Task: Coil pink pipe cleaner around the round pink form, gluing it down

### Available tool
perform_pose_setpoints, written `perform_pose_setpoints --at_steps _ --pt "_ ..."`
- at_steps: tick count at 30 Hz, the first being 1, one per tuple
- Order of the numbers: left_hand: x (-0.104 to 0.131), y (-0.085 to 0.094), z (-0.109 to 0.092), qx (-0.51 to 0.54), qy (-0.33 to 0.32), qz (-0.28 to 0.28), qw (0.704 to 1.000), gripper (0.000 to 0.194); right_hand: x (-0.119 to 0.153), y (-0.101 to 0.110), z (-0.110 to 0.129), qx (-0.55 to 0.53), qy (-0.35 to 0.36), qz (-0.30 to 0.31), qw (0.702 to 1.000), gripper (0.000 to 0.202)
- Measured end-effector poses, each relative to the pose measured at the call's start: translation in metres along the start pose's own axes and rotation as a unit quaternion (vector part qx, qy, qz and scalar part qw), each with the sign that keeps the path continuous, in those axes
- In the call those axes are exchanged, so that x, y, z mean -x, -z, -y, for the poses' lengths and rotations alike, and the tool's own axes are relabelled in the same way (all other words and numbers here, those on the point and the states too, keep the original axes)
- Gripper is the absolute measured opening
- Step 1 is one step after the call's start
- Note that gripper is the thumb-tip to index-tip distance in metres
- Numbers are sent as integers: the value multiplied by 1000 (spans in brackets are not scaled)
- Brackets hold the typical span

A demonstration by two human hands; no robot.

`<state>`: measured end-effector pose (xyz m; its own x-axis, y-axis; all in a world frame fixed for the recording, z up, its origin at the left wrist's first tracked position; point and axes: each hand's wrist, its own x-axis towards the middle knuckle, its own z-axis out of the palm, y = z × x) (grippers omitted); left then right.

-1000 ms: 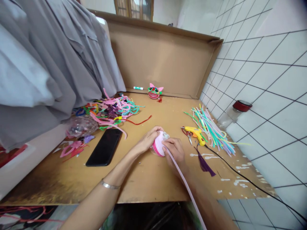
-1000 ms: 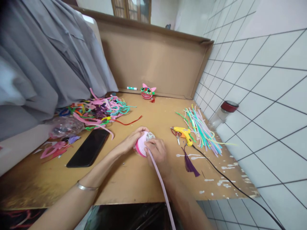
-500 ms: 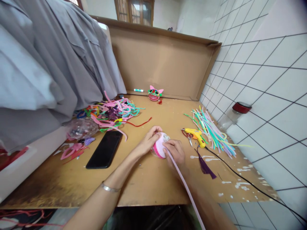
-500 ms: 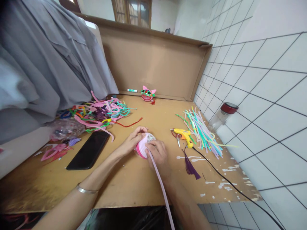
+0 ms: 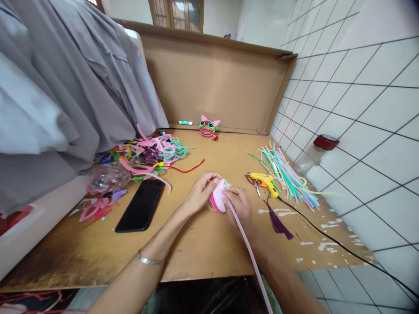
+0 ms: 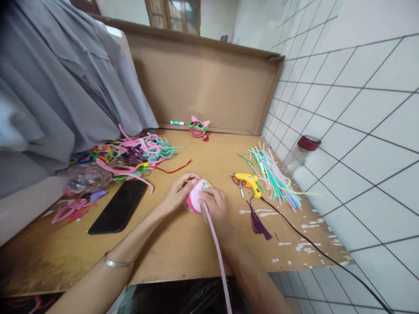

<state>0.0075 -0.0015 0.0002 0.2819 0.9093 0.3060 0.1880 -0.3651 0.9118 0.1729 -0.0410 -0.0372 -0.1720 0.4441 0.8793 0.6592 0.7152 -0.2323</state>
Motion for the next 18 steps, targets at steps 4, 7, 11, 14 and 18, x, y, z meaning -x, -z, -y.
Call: perform_pose_setpoints --at_steps 4,7,11,14,18 --pt "1 9 -4 -27 -34 71 997 31 0 -1 -1 5 -17 -8 1000 25" --pt "1 15 -10 -53 -52 141 987 46 1 -1 -2 9 -16 -9 1000 24" --pt "2 17 -13 -95 -62 182 977 67 2 -1 -4 17 -14 -6 1000 23" --pt "3 14 -12 -115 -59 179 975 74 2 -1 -3 20 -15 -8 1000 23" --pt "4 9 -10 -143 -70 156 975 79 0 1 -1 15 -17 -10 1000 24"
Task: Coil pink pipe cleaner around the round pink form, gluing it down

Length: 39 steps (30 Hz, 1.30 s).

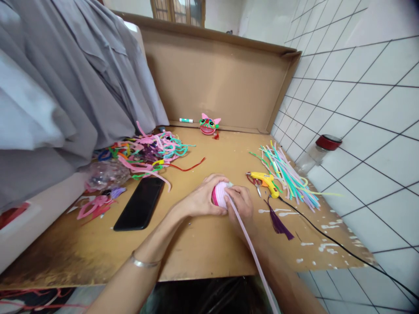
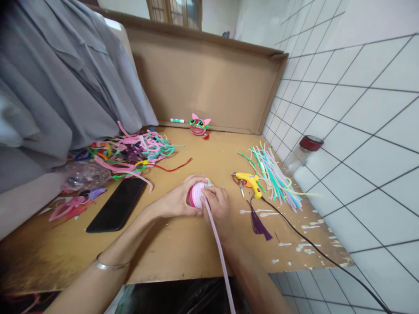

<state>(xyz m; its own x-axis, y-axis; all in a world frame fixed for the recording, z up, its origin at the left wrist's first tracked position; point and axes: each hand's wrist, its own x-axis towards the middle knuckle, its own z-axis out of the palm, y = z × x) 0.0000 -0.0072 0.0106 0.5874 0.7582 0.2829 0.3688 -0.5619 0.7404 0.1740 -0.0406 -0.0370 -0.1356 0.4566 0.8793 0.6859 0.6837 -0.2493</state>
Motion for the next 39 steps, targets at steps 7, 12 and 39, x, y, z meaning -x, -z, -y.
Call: perform_pose_setpoints --at_steps 7,12,39 --pt "-2 -9 7 -25 -37 -41 998 72 -1 0 0 -3 -1 5 1000 24" --pt "-3 -11 7 -27 -57 -65 996 62 -2 2 8 -20 -49 20 998 21" --pt "-2 -5 13 63 -55 -51 995 63 -4 11 20 21 82 52 995 33"
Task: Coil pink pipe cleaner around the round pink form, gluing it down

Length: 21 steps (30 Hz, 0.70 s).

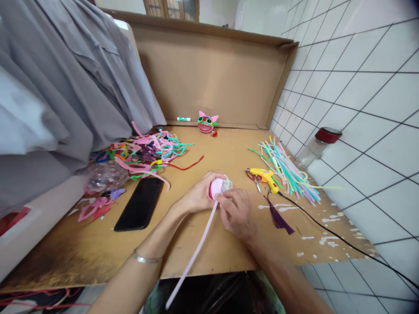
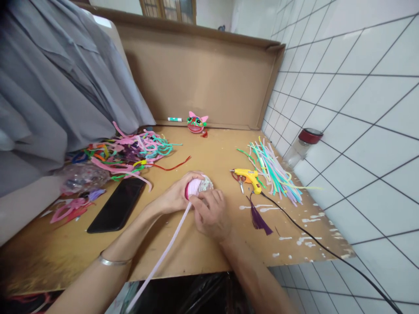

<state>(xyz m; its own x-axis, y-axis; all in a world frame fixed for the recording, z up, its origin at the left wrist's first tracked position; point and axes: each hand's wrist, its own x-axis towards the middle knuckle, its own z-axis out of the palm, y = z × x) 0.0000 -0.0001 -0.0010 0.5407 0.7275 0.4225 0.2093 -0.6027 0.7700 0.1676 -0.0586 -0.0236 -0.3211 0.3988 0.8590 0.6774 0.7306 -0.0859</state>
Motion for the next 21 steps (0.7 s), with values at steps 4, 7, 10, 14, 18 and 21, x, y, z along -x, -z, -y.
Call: perform_pose_setpoints --at_steps 4,7,10,14,18,21 --pt "0 1 0 2 15 4 1000 62 -1 1 2 5 31 30 999 30" --pt "0 1 0 -2 26 4 1000 63 -2 1 4 12 59 44 997 28" --pt "0 2 -2 -12 32 9 999 65 1 1 5 1 55 26 998 25" --pt "1 5 -4 -29 37 18 999 66 2 2 4 -33 11 -28 999 23" --pt "0 7 -5 -39 42 31 998 70 -1 4 5 -40 6 -46 998 23" --pt "0 9 -5 -31 47 44 997 71 -2 3 4 -46 0 -61 997 25"
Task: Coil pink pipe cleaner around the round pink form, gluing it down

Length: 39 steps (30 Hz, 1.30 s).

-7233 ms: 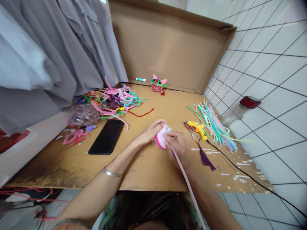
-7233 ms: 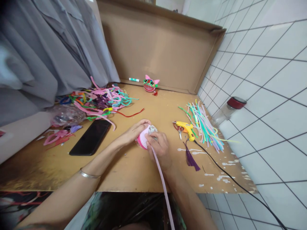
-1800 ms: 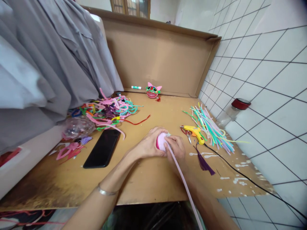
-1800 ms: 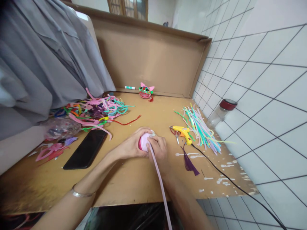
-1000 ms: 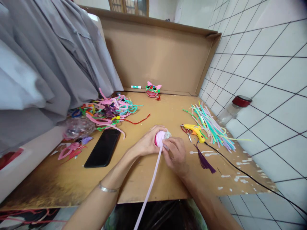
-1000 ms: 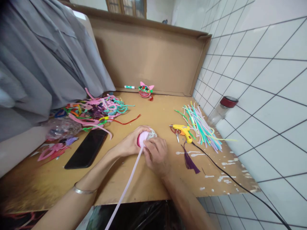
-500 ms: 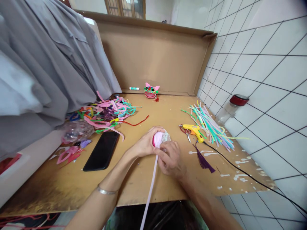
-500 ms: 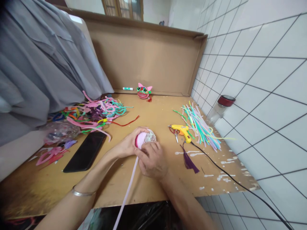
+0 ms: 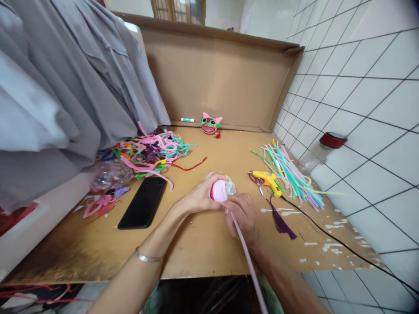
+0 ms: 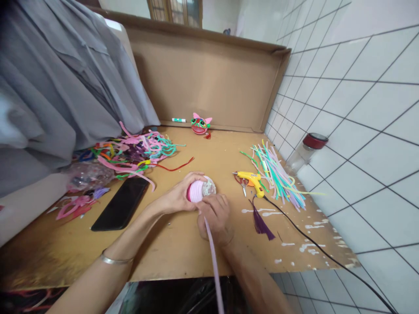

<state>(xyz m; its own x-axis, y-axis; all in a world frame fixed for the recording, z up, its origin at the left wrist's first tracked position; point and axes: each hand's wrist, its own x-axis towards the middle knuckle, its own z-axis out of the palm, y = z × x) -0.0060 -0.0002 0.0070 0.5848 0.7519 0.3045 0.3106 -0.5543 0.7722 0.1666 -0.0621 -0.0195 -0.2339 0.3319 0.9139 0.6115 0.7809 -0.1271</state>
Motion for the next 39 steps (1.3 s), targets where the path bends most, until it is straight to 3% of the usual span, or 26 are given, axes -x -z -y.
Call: perform_pose_setpoints --at_steps 3,26,39 --pt "0 2 -1 13 2 3 1000 71 0 -1 -2 0 0 -16 1000 26" --pt "0 3 1 33 5 -1 999 65 1 -3 -1 -2 4 23 1000 27" --pt "-2 -3 -1 51 -9 -39 998 56 3 0 -1 -4 -42 42 998 44"
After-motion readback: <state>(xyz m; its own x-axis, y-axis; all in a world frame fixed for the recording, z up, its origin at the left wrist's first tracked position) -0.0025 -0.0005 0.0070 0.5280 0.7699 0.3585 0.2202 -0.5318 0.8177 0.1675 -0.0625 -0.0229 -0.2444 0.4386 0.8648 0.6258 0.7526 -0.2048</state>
